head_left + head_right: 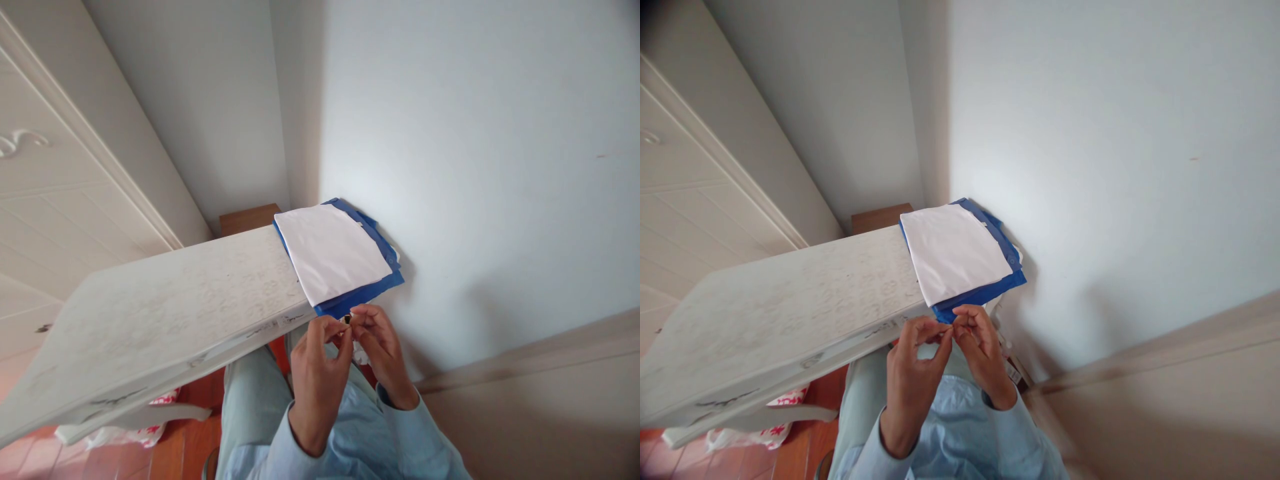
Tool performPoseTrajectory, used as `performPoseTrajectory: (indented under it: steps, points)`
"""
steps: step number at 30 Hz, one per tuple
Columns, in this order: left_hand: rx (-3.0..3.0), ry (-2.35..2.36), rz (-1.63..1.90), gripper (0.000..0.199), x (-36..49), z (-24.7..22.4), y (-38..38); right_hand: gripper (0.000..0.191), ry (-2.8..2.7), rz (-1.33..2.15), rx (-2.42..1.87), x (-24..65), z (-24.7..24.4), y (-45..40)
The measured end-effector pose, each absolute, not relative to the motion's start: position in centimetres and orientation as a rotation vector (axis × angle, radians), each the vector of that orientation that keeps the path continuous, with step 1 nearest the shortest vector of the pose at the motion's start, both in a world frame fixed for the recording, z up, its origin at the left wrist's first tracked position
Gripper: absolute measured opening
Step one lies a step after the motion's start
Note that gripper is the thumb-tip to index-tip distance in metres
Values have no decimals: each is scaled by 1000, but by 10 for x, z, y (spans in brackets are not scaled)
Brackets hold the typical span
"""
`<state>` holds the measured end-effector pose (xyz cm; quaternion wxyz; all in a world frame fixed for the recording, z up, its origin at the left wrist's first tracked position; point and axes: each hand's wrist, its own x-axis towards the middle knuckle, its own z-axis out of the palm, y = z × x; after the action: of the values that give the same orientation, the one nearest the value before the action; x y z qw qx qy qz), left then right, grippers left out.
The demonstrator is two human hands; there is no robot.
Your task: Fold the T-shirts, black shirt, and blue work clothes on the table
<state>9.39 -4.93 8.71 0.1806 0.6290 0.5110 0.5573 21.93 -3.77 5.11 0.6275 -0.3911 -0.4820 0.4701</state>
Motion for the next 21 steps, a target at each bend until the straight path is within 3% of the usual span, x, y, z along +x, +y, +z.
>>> performPoseTrajectory:
  steps: [16,21]
  points:
    - [1774,1401,1545,3,87,84,-52,19,-1053,1122,-859,214,53,-40]
    - [1693,1348,1477,9,84,81,-51,20,-1090,1121,-870,214,51,-39]
